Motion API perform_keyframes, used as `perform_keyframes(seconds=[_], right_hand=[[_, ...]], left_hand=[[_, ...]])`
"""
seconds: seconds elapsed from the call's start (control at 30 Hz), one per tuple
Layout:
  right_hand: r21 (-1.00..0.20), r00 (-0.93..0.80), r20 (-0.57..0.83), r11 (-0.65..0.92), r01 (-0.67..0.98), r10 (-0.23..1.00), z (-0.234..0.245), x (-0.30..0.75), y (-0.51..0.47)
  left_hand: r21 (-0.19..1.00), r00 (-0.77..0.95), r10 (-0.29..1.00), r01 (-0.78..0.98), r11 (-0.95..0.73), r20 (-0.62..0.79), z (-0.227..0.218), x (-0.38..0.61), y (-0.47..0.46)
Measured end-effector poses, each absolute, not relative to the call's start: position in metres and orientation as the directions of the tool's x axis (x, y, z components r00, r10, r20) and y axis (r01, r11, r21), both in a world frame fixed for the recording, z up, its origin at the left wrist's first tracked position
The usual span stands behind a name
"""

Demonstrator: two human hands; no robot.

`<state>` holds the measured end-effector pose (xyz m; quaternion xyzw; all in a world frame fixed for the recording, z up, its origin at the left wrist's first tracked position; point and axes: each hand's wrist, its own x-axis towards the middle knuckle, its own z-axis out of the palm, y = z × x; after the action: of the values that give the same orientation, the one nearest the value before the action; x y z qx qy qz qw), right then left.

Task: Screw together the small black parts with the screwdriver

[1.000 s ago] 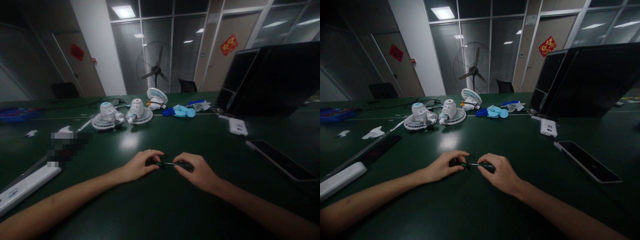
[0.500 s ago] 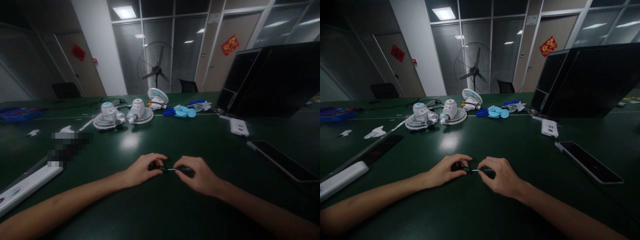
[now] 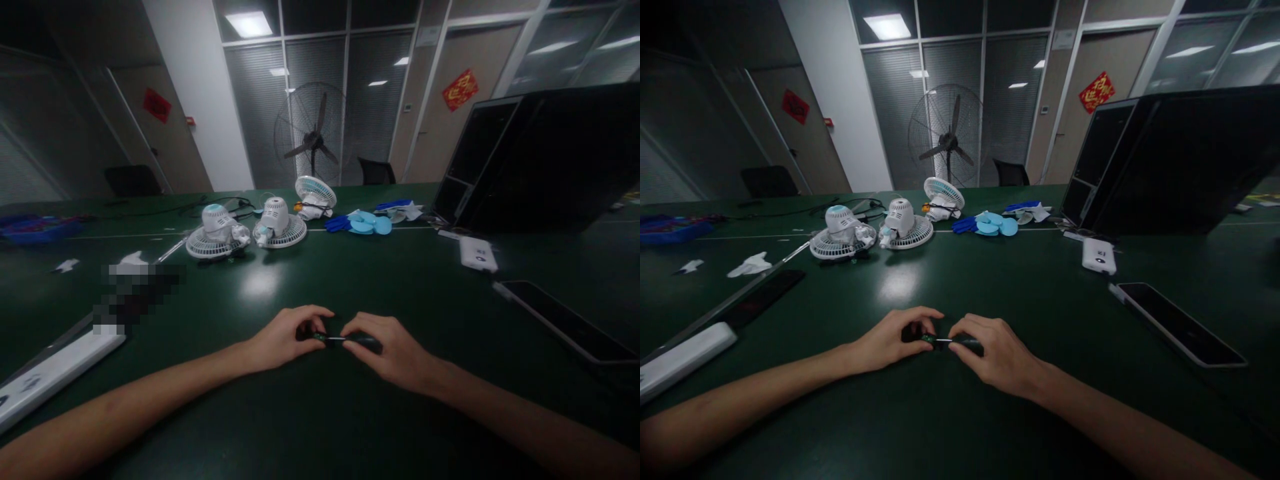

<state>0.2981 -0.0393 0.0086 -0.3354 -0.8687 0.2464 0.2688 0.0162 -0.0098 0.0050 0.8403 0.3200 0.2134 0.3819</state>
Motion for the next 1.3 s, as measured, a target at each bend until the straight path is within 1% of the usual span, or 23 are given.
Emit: perform_keyframes(seconds=[0.27,0.47,0.7,0.87,1.03,1.2,1.3], right_hand=[[-0.588,-0.624,0.314,0.663,0.464,0.716,0.009,0.299,-0.041],[-0.553,-0.665,0.29,0.688,0.47,0.688,0.005,0.298,-0.039],[-0.627,-0.575,0.308,0.617,0.476,0.757,0.007,0.299,-0.037],[-0.594,-0.599,0.315,0.645,0.48,0.736,0.005,0.299,-0.037],[-0.56,-0.582,0.353,0.664,0.495,0.732,0.005,0.299,-0.038],[-0.606,-0.546,0.347,0.627,0.491,0.763,0.006,0.302,-0.038],[-0.622,-0.535,0.348,0.617,0.483,0.77,0.007,0.303,-0.039]], left_hand=[[0.762,0.706,0.697,0.381,-0.524,0.126,0.007,0.017,-0.011],[0.739,0.739,0.662,0.377,-0.558,0.124,0.012,0.017,-0.013],[0.7,0.736,0.661,0.393,-0.596,0.149,0.009,0.016,-0.013],[0.687,0.737,0.657,0.397,-0.609,0.157,0.012,0.016,-0.016],[0.671,0.753,0.631,0.371,-0.642,0.187,0.012,0.016,-0.015],[0.673,0.788,0.581,0.318,-0.667,0.204,0.007,0.015,-0.012],[0.687,0.791,0.577,0.305,-0.659,0.202,0.005,0.012,-0.006]])
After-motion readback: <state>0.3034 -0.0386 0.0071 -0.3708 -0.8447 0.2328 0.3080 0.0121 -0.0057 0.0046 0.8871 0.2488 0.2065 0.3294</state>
